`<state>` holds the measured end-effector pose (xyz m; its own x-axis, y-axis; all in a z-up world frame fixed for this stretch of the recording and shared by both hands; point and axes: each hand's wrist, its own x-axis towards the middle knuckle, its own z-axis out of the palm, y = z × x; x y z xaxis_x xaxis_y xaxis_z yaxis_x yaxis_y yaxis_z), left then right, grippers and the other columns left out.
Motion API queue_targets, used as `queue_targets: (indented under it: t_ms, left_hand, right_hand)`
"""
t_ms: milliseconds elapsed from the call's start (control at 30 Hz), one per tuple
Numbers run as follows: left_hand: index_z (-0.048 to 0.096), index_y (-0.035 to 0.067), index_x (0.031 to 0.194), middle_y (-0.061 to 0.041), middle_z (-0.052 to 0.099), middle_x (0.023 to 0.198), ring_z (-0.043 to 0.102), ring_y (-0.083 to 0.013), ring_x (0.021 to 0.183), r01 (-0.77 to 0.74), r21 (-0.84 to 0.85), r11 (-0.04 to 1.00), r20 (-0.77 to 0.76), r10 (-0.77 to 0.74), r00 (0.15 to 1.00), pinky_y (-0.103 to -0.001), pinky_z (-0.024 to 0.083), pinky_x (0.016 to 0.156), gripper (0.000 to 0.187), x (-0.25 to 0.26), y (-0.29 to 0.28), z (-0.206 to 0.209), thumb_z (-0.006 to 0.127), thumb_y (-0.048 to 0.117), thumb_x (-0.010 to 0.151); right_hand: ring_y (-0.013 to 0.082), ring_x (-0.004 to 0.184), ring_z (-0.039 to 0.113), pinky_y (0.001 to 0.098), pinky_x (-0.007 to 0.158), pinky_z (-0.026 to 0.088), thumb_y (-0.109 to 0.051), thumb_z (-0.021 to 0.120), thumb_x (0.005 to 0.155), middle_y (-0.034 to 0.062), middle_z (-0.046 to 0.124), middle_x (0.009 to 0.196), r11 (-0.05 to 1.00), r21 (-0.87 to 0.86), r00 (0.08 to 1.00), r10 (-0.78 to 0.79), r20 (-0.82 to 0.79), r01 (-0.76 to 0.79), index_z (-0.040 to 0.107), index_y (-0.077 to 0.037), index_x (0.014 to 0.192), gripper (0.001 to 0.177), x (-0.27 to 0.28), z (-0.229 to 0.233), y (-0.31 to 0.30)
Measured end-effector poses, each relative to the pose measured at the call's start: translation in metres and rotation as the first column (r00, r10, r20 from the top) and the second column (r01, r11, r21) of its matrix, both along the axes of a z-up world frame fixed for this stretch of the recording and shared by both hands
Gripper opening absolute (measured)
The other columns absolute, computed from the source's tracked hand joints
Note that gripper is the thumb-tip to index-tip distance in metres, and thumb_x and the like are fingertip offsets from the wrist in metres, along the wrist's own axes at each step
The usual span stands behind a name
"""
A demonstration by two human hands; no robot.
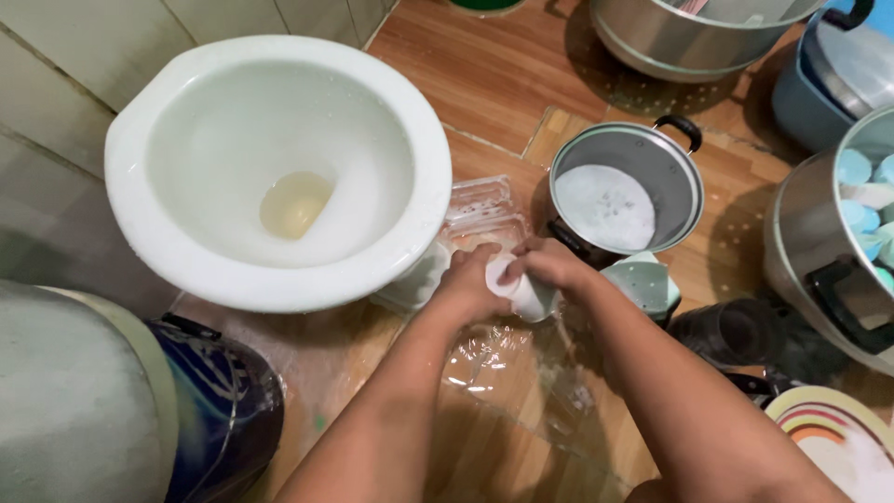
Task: The person washes plastic cups and a large metal pot by hand in a basin of water on the floor, then rinses them under a tap and places them in a steamer insert.
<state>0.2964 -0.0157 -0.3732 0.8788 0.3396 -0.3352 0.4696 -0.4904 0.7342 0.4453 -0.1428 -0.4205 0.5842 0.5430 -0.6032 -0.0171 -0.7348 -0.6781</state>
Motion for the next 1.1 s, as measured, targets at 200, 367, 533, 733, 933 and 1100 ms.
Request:
queue_targets:
  t_ms: [200,367,533,733,933,1100]
  left_hand:
    - [0.046,0.021,0.142,-0.015,0.048,0.138,0.058,-0.0381,0.122,-0.114,0.105,0.988,0.087,0.105,0.991,-0.046,0.052,0.098,0.099,-0.001,-0.015,0.014,0.096,0.017,0.056]
    - [0.052,0.02,0.133,-0.014,0.05,0.136,0.061,-0.0398,0.119,-0.15,0.166,0.975,0.058,0.143,0.988,-0.048,0.053,0.096,0.09,-0.009,-0.014,0.041,0.096,0.016,0.055]
    - [0.047,0.019,0.139,-0.02,0.044,0.139,0.062,-0.0439,0.113,-0.128,0.198,0.972,0.054,0.12,0.991,-0.048,0.054,0.093,0.096,-0.013,-0.017,0.064,0.096,0.016,0.057]
    - [0.049,0.018,0.138,-0.022,0.045,0.135,0.062,-0.0461,0.111,-0.128,0.238,0.963,0.168,0.089,0.982,-0.049,0.053,0.093,0.088,-0.021,-0.016,0.069,0.09,0.014,0.061]
    - [0.055,0.015,0.131,-0.022,0.049,0.13,0.062,-0.047,0.108,-0.129,0.312,0.941,0.329,0.02,0.944,-0.052,0.053,0.088,0.076,-0.022,-0.015,0.076,0.089,0.013,0.063]
    - [0.054,0.014,0.131,-0.021,0.051,0.128,0.062,-0.0452,0.109,-0.06,0.342,0.938,0.227,-0.02,0.974,-0.05,0.053,0.089,0.074,-0.023,-0.022,0.097,0.086,0.01,0.065]
  right_hand:
    - [0.0224,0.103,0.059,0.041,0.082,0.047,-0.049,0.066,0.079,0.0042,0.067,0.116,0.922,0.326,0.897,-0.046,-0.441,0.208,0.064,-0.014,0.123,0.056,0.009,-0.013,0.002]
    - [0.0287,0.104,0.061,0.0448,0.087,0.049,-0.065,0.052,0.092,0.011,0.066,0.122,0.795,0.059,0.643,-0.443,-0.625,0.604,0.059,-0.015,0.131,0.063,0.011,-0.028,0.004]
    - [0.0296,0.111,0.065,0.0539,0.084,0.054,-0.049,0.052,0.095,0.0111,0.068,0.124,0.735,-0.014,0.538,-0.508,-0.673,0.678,0.061,-0.015,0.129,0.048,0.007,-0.085,0.012]
    - [0.0339,0.096,0.078,0.0522,0.082,0.066,-0.025,0.061,0.094,0.0187,0.077,0.112,0.563,0.144,0.501,-0.554,-0.664,0.814,0.07,-0.001,0.12,0.037,0.024,-0.148,0.026]
    - [0.0465,0.088,0.071,0.0508,0.079,0.056,-0.034,0.078,0.082,0.0314,0.069,0.086,0.89,0.124,0.71,-0.429,0.559,0.44,0.074,0.004,0.088,0.039,0.01,-0.124,0.026]
    - [0.0492,0.085,0.069,0.0549,0.077,0.056,-0.023,0.071,0.086,0.0328,0.068,0.085,0.967,0.16,0.674,-0.252,0.695,0.197,0.072,0.005,0.076,0.03,-0.006,-0.064,0.011]
